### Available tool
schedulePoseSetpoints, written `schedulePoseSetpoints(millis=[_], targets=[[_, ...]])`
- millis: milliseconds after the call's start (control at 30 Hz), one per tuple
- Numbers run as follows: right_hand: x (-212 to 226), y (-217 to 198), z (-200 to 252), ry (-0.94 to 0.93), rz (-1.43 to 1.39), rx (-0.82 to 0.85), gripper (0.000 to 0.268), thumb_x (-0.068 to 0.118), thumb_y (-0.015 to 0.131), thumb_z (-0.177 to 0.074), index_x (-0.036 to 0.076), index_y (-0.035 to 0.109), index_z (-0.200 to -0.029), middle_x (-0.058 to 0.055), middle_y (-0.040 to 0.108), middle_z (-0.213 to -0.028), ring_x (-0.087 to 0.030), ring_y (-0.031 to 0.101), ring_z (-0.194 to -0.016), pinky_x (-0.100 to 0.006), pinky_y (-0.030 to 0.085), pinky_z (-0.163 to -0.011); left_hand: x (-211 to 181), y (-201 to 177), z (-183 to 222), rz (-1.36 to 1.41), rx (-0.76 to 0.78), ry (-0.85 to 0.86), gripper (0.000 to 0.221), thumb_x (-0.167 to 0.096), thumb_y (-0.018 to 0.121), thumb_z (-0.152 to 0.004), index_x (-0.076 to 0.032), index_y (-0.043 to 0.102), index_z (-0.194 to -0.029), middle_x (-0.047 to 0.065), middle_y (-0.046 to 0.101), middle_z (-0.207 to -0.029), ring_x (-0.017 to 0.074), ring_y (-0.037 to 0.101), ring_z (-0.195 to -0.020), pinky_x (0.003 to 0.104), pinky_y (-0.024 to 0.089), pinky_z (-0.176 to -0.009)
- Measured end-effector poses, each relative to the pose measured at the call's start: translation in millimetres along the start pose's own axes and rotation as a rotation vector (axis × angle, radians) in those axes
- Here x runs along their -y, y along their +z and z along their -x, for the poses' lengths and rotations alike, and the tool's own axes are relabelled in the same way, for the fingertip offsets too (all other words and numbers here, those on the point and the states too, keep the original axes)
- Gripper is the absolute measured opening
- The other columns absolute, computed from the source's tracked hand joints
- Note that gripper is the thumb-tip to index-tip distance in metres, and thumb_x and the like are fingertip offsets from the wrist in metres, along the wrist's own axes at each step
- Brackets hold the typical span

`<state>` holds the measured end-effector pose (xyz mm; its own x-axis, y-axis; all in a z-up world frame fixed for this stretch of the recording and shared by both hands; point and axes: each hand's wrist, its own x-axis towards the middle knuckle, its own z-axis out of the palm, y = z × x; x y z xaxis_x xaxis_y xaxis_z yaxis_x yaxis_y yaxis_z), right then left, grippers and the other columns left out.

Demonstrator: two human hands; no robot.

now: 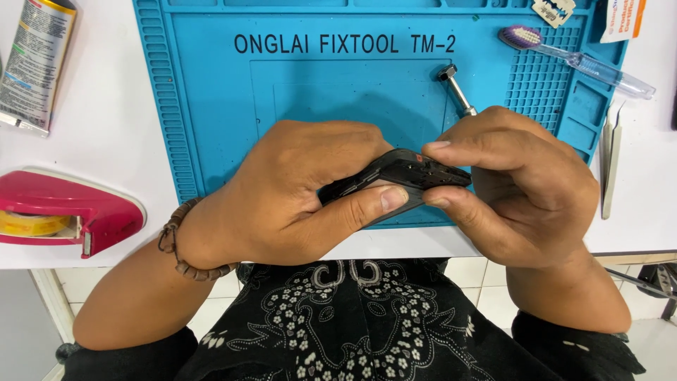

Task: The person uses a screwdriver to remove screws from the back of a smartphone placed on a blue work mat. They carefully unscrew fasteners along the device's edge and place the removed screws on the mat.

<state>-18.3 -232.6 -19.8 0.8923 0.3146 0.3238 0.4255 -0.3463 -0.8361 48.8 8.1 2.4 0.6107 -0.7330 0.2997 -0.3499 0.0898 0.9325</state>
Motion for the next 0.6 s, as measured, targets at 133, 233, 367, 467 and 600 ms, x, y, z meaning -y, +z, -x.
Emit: schedulePoseSetpoints(millis=[133, 233, 367, 467, 600], targets=[[-1.5, 1.5, 2.3, 0.004, -0.004, -0.019, 0.036, 0.012, 0.078, -0.089, -0.007, 0.063, -0.116, -0.018, 0.068, -0.095, -0.025, 0.067, -0.083, -0.033, 0.058, -0.074, 1.5, -0.7, 0.2, -0.007, 0.017, -0.004, 0.023, -0.014, 0.050, -0.105, -0.003, 0.055, -0.086, 0.002, 0.041, -0.070, 0.0175, 0.039, -0.062, 0.031, 0.031, -0.055], [-2.9, 3.0, 2.2, 0.023, -0.017, -0.025, 0.038, 0.012, 0.079, -0.089, -0.007, 0.063, -0.117, -0.019, 0.068, -0.094, -0.026, 0.066, -0.083, -0.033, 0.056, -0.075, 2.7, -2.2, 0.2, -0.043, 0.024, -0.048, 0.028, -0.017, 0.050, -0.105, -0.006, 0.048, -0.080, 0.001, 0.033, -0.067, 0.0170, 0.034, -0.060, 0.032, 0.027, -0.055], [-6.8, 4.4, 3.0, 0.072, -0.102, -0.042, 0.046, 0.013, 0.080, -0.087, -0.009, 0.060, -0.123, -0.018, 0.066, -0.095, -0.024, 0.065, -0.083, -0.030, 0.053, -0.075, 4.2, -5.1, 0.1, -0.133, -0.005, -0.159, 0.027, -0.028, 0.054, -0.104, -0.008, 0.055, -0.086, -0.002, 0.043, -0.066, 0.0131, 0.039, -0.057, 0.029, 0.031, -0.054], [-2.3, -9.4, -2.5, 0.127, -0.137, 0.014, 0.061, 0.014, 0.078, -0.087, -0.011, 0.050, -0.135, -0.021, 0.062, -0.110, -0.028, 0.068, -0.100, -0.032, 0.059, -0.088, 7.8, -8.0, -0.4, -0.186, -0.069, -0.238, 0.026, -0.031, 0.059, -0.102, -0.006, 0.067, -0.101, -0.002, 0.057, -0.073, 0.0104, 0.049, -0.060, 0.025, 0.036, -0.052], [7.7, -37.7, 2.8, 0.106, 0.366, 0.024, 0.056, 0.013, 0.071, -0.109, -0.023, 0.049, -0.147, -0.040, 0.062, -0.131, -0.043, 0.070, -0.115, -0.046, 0.059, -0.099, 10.6, -15.0, 3.1, -0.364, -0.080, -0.213, 0.027, -0.027, 0.055, -0.108, -0.005, 0.069, -0.116, 0.001, 0.058, -0.074, 0.0149, 0.046, -0.060, 0.030, 0.036, -0.055]])
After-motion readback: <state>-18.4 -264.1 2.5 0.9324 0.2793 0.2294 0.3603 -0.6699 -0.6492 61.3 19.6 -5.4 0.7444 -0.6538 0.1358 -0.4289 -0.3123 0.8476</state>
